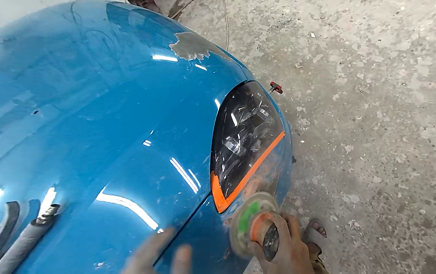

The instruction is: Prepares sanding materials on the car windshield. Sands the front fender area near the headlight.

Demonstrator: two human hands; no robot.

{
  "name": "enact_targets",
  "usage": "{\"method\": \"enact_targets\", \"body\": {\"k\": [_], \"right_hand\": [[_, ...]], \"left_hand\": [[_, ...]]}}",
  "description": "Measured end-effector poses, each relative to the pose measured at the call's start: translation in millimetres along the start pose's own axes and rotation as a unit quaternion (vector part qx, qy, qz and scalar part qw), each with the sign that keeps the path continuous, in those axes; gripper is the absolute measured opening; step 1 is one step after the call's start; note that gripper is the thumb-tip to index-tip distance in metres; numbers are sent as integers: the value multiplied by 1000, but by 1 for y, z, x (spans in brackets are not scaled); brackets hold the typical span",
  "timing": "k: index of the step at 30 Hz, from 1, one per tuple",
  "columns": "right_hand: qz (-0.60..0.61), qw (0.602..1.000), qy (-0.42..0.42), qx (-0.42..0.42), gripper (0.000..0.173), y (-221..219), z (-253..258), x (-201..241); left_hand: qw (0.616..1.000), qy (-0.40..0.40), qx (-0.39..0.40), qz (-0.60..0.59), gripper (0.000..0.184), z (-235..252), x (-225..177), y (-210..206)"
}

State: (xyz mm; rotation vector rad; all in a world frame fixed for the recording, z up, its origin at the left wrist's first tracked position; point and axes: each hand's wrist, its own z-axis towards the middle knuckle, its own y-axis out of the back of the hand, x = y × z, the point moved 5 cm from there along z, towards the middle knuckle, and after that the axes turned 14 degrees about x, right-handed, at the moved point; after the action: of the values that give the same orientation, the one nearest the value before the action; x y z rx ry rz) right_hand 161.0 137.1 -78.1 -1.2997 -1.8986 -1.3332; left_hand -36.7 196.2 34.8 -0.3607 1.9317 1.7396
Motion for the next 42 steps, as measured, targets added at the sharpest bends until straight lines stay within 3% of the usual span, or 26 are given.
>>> {"method": "enact_targets", "body": {"k": [4,8,23,42], "right_hand": [[0,1000,-10,-2,77,1,0,0],[-6,1000,-17,-4,78,3,4,2],[-9,997,-83,-1,81,19,22,-3],[-7,999,-48,-21,73,13,15,24]], "left_hand": [[967,-135,-18,214,51,103,27,66],[936,-165,29,310,63,152,60,62],[916,-183,47,354,58,152,59,49],[915,-186,43,357,59,151,57,45]]}}
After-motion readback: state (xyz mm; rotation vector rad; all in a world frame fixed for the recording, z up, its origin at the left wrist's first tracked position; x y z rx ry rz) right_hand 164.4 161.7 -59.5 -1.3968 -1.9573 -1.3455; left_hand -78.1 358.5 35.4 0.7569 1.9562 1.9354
